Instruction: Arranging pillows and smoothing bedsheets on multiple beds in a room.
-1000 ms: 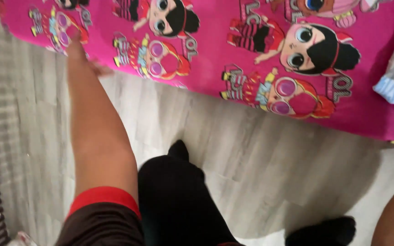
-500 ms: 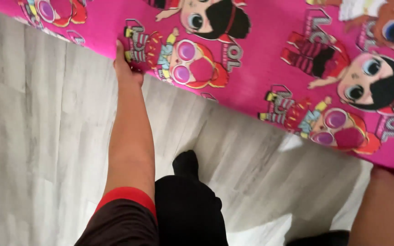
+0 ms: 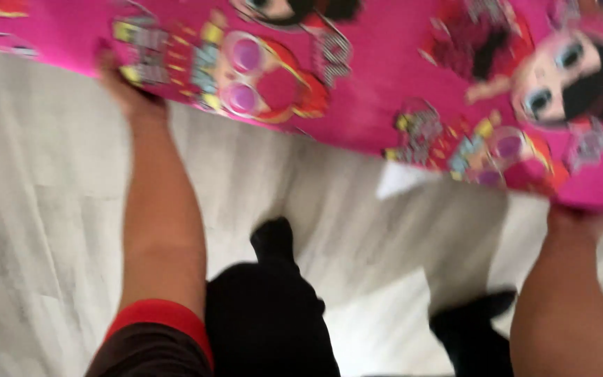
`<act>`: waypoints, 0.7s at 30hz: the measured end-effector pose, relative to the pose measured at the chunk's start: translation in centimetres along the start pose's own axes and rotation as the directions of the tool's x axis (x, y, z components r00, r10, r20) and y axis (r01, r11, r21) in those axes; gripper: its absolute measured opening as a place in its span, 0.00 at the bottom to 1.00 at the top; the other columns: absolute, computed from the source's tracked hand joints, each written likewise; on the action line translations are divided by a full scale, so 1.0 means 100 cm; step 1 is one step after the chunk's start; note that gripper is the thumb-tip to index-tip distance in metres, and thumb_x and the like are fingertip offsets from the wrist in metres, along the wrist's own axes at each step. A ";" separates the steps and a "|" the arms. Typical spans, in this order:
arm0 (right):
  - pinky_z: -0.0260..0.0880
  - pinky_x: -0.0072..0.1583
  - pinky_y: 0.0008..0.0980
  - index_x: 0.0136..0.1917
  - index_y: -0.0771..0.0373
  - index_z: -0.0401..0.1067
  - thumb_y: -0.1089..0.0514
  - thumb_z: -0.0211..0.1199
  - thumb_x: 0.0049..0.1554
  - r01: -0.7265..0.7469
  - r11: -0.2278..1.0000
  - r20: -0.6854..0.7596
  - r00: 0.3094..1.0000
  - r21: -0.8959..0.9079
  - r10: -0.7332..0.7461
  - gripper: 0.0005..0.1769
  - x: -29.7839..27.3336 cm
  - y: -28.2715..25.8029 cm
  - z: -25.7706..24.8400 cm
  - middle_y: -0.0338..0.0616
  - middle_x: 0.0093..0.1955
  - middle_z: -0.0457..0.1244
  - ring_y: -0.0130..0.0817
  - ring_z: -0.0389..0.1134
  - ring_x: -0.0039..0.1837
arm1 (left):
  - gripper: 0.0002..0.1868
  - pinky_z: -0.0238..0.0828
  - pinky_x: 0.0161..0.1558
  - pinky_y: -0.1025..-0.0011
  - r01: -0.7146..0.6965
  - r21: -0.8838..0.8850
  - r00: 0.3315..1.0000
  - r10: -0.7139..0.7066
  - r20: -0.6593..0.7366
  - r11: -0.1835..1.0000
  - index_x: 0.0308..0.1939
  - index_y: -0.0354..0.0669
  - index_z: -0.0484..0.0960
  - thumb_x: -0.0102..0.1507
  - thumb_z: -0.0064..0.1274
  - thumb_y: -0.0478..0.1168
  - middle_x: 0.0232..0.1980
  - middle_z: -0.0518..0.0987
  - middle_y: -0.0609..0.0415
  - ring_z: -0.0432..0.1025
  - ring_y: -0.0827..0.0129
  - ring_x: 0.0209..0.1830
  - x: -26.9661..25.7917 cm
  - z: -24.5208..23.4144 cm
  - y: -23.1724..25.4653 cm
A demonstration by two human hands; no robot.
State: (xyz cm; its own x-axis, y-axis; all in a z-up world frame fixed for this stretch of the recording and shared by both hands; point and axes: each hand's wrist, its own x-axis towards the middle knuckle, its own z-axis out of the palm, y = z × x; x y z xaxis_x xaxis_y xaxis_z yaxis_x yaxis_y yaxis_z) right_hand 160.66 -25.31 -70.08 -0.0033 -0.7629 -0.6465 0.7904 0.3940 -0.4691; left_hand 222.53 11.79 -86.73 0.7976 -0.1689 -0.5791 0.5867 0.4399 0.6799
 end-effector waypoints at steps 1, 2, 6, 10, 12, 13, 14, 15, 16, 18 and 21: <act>0.52 0.79 0.82 0.83 0.81 0.60 0.55 0.61 0.47 0.023 1.000 -0.015 1.000 0.021 -0.023 0.53 0.006 0.000 -0.017 0.84 0.82 0.57 0.83 0.54 0.83 | 0.31 0.80 0.59 0.45 -0.009 0.033 0.999 0.008 0.046 0.999 0.50 0.38 0.85 0.50 0.57 0.55 0.46 0.86 0.41 0.80 0.45 0.50 0.002 0.013 0.005; 0.52 0.79 0.82 0.83 0.81 0.60 0.55 0.61 0.47 0.047 0.998 -0.033 0.998 0.029 -0.046 0.53 0.015 -0.018 -0.046 0.84 0.82 0.57 0.83 0.54 0.83 | 0.31 0.80 0.59 0.45 0.014 0.047 0.998 -0.016 0.060 0.999 0.50 0.38 0.85 0.50 0.57 0.55 0.46 0.86 0.41 0.80 0.45 0.50 -0.004 -0.001 0.010; 0.74 0.71 0.58 0.77 0.43 0.69 0.18 0.66 0.28 -0.182 0.746 -0.224 0.974 -0.641 0.045 0.66 0.045 -0.064 -0.119 0.39 0.79 0.67 0.47 0.65 0.81 | 0.32 0.78 0.65 0.38 -0.016 0.060 0.998 0.020 -0.067 0.998 0.58 0.49 0.82 0.50 0.59 0.50 0.62 0.84 0.39 0.77 0.39 0.66 -0.027 0.031 0.023; 0.79 0.72 0.45 0.75 0.45 0.70 0.21 0.66 0.35 -0.049 0.765 -0.181 0.979 -0.643 -0.089 0.58 0.076 -0.073 -0.168 0.37 0.76 0.69 0.38 0.70 0.77 | 0.52 0.82 0.70 0.34 0.006 0.039 0.992 -0.001 -0.123 0.999 0.71 0.37 0.77 0.44 0.54 0.58 0.70 0.83 0.34 0.78 0.34 0.71 -0.062 0.069 0.025; 0.79 0.71 0.44 0.73 0.44 0.70 0.23 0.66 0.38 -0.006 0.778 -0.165 0.978 -0.629 -0.126 0.53 0.072 -0.071 -0.183 0.37 0.75 0.69 0.37 0.71 0.76 | 0.47 0.81 0.75 0.35 0.055 0.075 0.997 -0.051 -0.058 0.996 0.71 0.33 0.79 0.48 0.53 0.53 0.72 0.83 0.32 0.78 0.35 0.75 -0.071 0.054 0.034; 0.80 0.70 0.43 0.72 0.43 0.71 0.25 0.65 0.41 0.046 0.795 -0.125 0.980 -0.605 -0.152 0.48 0.080 -0.067 -0.182 0.36 0.73 0.70 0.36 0.73 0.75 | 0.43 0.79 0.80 0.36 0.076 0.100 0.997 -0.078 0.019 0.992 0.71 0.30 0.81 0.53 0.52 0.49 0.73 0.84 0.31 0.77 0.35 0.79 -0.067 0.061 0.040; 0.80 0.70 0.43 0.72 0.43 0.71 0.25 0.65 0.41 0.071 0.806 -0.117 0.978 -0.587 -0.171 0.48 0.081 -0.070 -0.176 0.36 0.73 0.70 0.36 0.73 0.75 | 0.43 0.79 0.80 0.36 0.078 0.098 0.995 -0.083 0.052 0.992 0.71 0.30 0.81 0.53 0.52 0.49 0.73 0.84 0.31 0.77 0.35 0.79 -0.060 0.060 0.034; 0.77 0.72 0.47 0.72 0.43 0.70 0.22 0.69 0.35 0.054 0.815 -0.093 0.987 -0.578 -0.131 0.55 0.073 -0.073 -0.178 0.37 0.74 0.68 0.38 0.69 0.77 | 0.50 0.78 0.73 0.44 0.115 0.381 0.982 -0.048 -0.181 0.917 0.69 0.45 0.77 0.43 0.56 0.59 0.75 0.75 0.43 0.76 0.45 0.75 -0.065 0.045 0.036; 0.74 0.73 0.50 0.73 0.42 0.68 0.19 0.74 0.28 0.037 0.822 -0.067 0.994 -0.568 -0.091 0.63 0.065 -0.075 -0.181 0.38 0.74 0.66 0.40 0.66 0.78 | 0.59 0.77 0.65 0.52 0.209 0.611 0.921 0.055 -0.385 0.763 0.68 0.59 0.72 0.32 0.59 0.70 0.76 0.65 0.55 0.75 0.54 0.70 -0.070 0.030 0.037; 0.77 0.69 0.57 0.67 0.50 0.70 0.22 0.66 0.32 0.095 0.884 -0.200 0.958 -0.459 -0.207 0.54 0.054 -0.092 -0.190 0.44 0.71 0.66 0.46 0.69 0.73 | 0.60 0.74 0.66 0.45 0.227 0.585 0.925 0.016 -0.380 0.779 0.72 0.65 0.65 0.35 0.56 0.72 0.76 0.64 0.53 0.72 0.48 0.72 -0.084 0.005 0.010; 0.71 0.70 0.59 0.70 0.58 0.64 0.30 0.61 0.29 0.276 0.946 -0.485 0.813 -0.168 -0.323 0.58 0.034 -0.120 -0.168 0.54 0.73 0.62 0.56 0.68 0.71 | 0.61 0.73 0.63 0.33 0.230 0.556 0.950 -0.061 -0.306 0.798 0.79 0.71 0.50 0.43 0.52 0.75 0.78 0.58 0.47 0.65 0.37 0.75 -0.141 0.006 -0.032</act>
State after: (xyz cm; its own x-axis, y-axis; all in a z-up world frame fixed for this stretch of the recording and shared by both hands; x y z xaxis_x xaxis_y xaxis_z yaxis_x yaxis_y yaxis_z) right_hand 140.84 -24.08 -76.77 -0.5550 -0.4991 -0.6655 0.6441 0.2484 -0.7235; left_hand 209.47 12.29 -80.46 0.6795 0.0826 -0.7290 0.7298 -0.1783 0.6600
